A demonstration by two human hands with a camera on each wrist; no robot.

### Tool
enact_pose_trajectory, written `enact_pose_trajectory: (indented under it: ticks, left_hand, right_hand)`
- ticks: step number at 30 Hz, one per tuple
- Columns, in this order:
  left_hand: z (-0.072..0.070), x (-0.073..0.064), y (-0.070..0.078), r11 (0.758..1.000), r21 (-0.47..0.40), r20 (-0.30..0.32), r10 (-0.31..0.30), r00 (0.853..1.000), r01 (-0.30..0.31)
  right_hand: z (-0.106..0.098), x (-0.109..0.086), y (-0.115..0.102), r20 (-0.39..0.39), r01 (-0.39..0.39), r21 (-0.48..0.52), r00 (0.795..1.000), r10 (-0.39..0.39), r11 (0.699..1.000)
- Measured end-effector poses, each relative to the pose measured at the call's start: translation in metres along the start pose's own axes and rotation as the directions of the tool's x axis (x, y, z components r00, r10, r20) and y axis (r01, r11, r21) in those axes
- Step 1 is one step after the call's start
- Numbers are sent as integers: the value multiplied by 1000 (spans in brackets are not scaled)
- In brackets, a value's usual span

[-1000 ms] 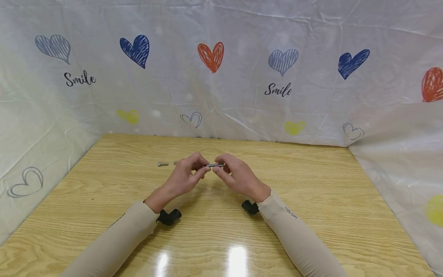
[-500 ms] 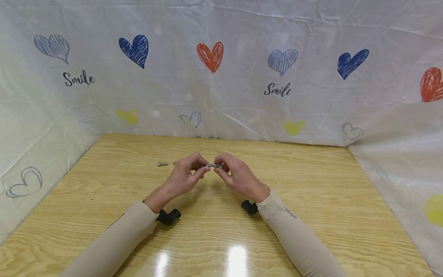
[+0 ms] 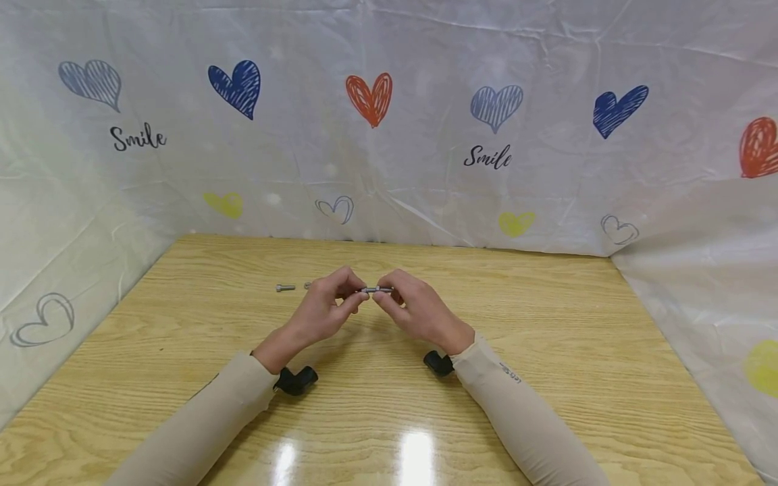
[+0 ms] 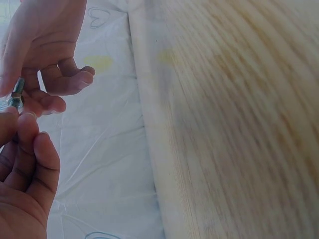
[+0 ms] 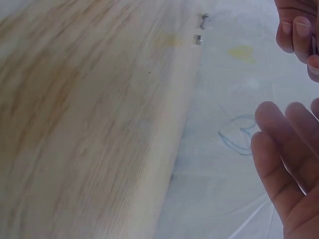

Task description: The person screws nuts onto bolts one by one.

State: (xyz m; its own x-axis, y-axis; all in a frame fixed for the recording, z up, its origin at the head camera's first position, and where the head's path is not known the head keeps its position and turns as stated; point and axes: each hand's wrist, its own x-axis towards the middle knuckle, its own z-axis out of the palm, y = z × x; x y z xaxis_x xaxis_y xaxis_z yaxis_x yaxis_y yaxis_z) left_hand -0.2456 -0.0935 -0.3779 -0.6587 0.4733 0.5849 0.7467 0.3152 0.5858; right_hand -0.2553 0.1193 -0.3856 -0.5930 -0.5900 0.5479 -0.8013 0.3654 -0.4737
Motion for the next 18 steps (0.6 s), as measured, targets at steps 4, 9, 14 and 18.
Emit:
enact_pose_trajectory:
  ticks: [4, 9, 14, 18]
  left_hand:
    - [-1, 0, 1, 1000, 4, 2, -8, 1000, 8]
    - [0, -1, 0, 1000, -2, -1, -3, 1000, 3]
    - [0, 0, 1, 1000, 4, -1, -1, 1000, 1]
    - [0, 0, 1, 1000, -1, 0, -2, 1000, 2]
  right_hand:
    - [0, 0, -1, -9, -3, 8, 1000, 3, 1000]
    - [0, 0, -2, -33, 20, 19, 999, -19, 1000]
    - [0, 1, -2, -40, 35, 19, 999, -34, 999]
    - [0, 1, -2, -31, 46, 15, 998, -46, 999]
